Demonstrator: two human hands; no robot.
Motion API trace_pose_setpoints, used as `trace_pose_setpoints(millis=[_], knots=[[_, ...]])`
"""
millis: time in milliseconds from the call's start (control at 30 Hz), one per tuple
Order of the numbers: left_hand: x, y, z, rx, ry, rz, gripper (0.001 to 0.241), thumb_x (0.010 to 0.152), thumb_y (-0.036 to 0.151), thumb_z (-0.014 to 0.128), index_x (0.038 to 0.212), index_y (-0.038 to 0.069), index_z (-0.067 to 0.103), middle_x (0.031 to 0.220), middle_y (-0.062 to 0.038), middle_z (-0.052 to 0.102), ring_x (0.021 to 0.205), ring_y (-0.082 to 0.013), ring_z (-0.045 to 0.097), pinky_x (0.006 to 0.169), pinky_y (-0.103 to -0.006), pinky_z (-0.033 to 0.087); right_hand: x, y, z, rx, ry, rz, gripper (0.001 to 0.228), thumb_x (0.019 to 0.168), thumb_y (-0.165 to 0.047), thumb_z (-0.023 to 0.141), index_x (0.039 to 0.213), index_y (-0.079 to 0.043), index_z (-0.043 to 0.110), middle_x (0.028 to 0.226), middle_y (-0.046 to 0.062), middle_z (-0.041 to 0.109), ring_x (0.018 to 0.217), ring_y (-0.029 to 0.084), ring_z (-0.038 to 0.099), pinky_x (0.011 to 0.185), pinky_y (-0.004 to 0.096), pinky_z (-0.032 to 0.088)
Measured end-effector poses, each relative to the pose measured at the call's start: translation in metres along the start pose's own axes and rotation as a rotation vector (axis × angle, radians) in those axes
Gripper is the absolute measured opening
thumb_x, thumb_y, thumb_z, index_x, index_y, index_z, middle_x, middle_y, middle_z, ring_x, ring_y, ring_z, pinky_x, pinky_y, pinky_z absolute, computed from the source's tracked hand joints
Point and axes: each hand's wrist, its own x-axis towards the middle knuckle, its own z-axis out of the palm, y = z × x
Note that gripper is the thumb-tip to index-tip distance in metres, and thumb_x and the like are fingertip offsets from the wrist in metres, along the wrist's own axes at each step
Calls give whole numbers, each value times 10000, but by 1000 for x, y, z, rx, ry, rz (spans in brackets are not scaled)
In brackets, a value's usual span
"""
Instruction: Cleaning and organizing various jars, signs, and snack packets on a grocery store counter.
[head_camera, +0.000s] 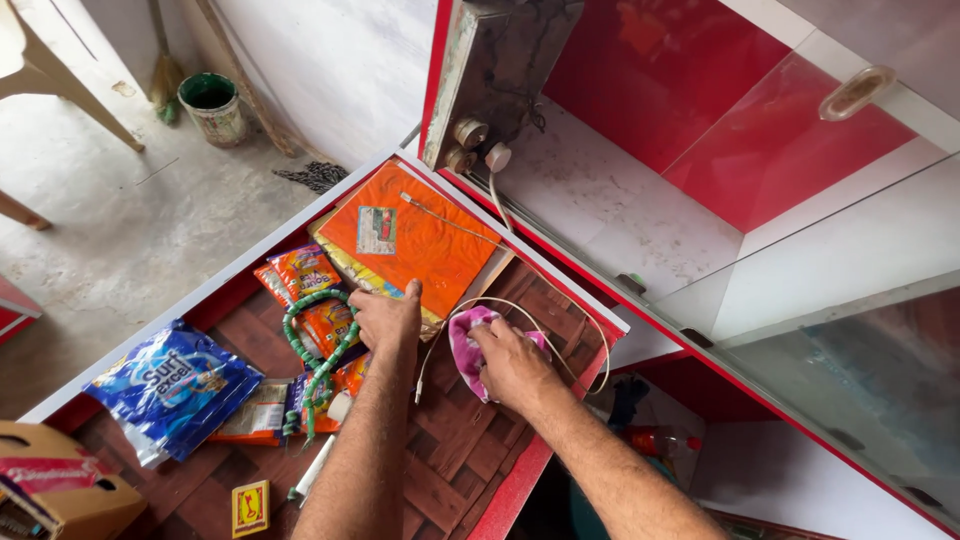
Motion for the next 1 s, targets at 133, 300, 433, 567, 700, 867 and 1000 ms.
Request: trace_pose_setpoints(millis=[133,300,433,567,700,867,1000], knots=[[9,3,9,-41,19,11,978,757,589,858,1356,-22,382,1336,-281,538,1259,-436,550,1050,-522,465,5,-2,-13,32,-79,-39,557,823,5,655,1354,-155,608,1280,108,593,1198,301,631,1026,424,547],[1,14,-1,-39,-23,-24,802,793,472,860,1307,-16,484,1323,-245,602,1248,-409,603,1066,-498,490,5,-18,-21,73,-110,-103,485,820,-9,649,1278,-167,663,1189,84,616,1153,285,641,1020,426,530],[5,8,3,-109,11,-12,771,788,374,888,1312,-8,470,1313,-256,574,1216,-418,591,1026,-492,497,9,-19,-19,63,-28,-115,467,827,-24,645,1268,-174,682,1117,100,597,1113,285,626,993,427,520],[5,1,3,-213,27,66,718,770,278,879,1304,28,469,1233,-234,638,1143,-397,638,993,-470,511,18,-19,-26,123,-13,-161,396,808,-55,660,1177,-174,738,1123,92,593,1091,286,630,960,424,525],[-3,4,-18,-353,-1,35,633,767,182,821,1272,55,461,1175,-236,668,1072,-373,686,947,-459,542,24,-27,-37,163,-44,-243,342,790,-115,665,1116,-157,760,1044,92,618,1014,292,655,909,431,542],[0,-18,-31,-343,64,32,648,789,194,801,1266,19,398,1166,-280,633,1064,-408,674,937,-480,538,36,-35,-39,236,-33,-344,194,819,-171,633,947,-68,736,906,94,642,859,254,675,789,414,574],[-9,-24,-39,-267,104,-45,738,798,251,788,1312,13,316,1160,-332,624,1072,-464,666,970,-505,530,41,-34,-34,325,153,-344,181,849,-181,588,861,-37,697,848,87,639,743,194,665,666,383,592]])
